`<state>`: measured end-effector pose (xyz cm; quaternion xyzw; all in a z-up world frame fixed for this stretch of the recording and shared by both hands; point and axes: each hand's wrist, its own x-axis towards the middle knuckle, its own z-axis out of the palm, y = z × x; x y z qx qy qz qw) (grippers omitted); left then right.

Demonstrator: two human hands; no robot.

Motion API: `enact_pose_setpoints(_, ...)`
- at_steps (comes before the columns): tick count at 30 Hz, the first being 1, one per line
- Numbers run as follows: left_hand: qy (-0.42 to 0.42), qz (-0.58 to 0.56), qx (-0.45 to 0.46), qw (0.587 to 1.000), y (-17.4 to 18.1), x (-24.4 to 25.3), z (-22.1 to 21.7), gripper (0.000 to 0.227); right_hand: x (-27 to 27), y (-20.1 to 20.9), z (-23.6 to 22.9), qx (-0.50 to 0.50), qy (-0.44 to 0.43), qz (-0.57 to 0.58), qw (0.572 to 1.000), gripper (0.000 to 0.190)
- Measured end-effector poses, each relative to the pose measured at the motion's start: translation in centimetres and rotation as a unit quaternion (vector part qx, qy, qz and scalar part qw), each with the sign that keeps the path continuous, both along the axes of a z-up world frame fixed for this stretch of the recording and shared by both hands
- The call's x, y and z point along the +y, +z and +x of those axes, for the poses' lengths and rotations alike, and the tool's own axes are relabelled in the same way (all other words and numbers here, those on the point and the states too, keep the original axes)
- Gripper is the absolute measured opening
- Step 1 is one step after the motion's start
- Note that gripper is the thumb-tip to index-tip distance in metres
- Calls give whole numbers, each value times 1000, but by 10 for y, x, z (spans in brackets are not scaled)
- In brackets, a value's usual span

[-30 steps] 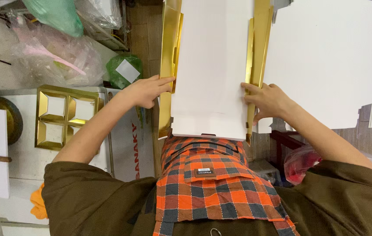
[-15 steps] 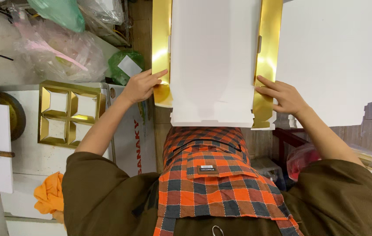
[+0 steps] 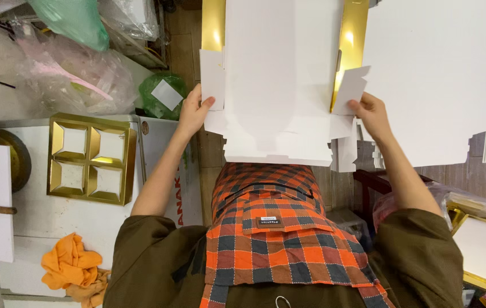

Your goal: The person assembles a gold-colored frame by attaching strips to a white board. They fold the strips over the edges and press them down to secure the frame. The person then places a gold tray with four compartments into the frame.

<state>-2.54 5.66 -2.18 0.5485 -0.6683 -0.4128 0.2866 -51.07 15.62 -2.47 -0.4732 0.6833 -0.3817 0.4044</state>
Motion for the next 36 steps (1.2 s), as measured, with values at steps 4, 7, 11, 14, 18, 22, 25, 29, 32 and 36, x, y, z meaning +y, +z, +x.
enact_pose_setpoints(4, -30, -306, -250, 918, 24, 5, -28, 21, -7, 16, 43, 397, 23, -217, 891, 31)
enact_pose_setpoints(7, -67, -432, -246, 865, 47, 8, -64, 20, -20, 39, 72, 330, 127, -347, 869, 18)
enact_pose_setpoints(11, -211, -328, -215, 895, 50, 0, -99, 33, -34, 54, 109, 327, 194, -236, 894, 29)
enact_pose_setpoints(14, -197, -338, -221, 893, 52, 2, -108, 73, -45, 51, 120, 386, 193, -202, 879, 17)
enact_pose_setpoints(18, -163, -376, -190, 892, 48, -1, -108, 78, -45, 40, 126, 407, 203, -205, 867, 11)
enact_pose_setpoints(22, -203, -373, -206, 881, 45, -3, -109, 82, -48, 34, 126, 394, 198, -261, 859, 10)
enact_pose_setpoints(25, -224, -377, -227, 870, 44, -4, -109, 83, -48, 33, 124, 403, 219, -254, 852, 7)
enact_pose_setpoints(29, -217, -384, -251, 862, 38, -2, -112, 81, -46, 37, 124, 399, 222, -262, 850, 8)
enact_pose_setpoints(32, -264, -361, -247, 860, 36, 0, -112, 80, -45, 41, 124, 391, 220, -253, 857, 8)
enact_pose_setpoints(36, -323, -323, -279, 845, 42, -3, -107, 81, -46, 45, 118, 400, 239, -268, 843, 11)
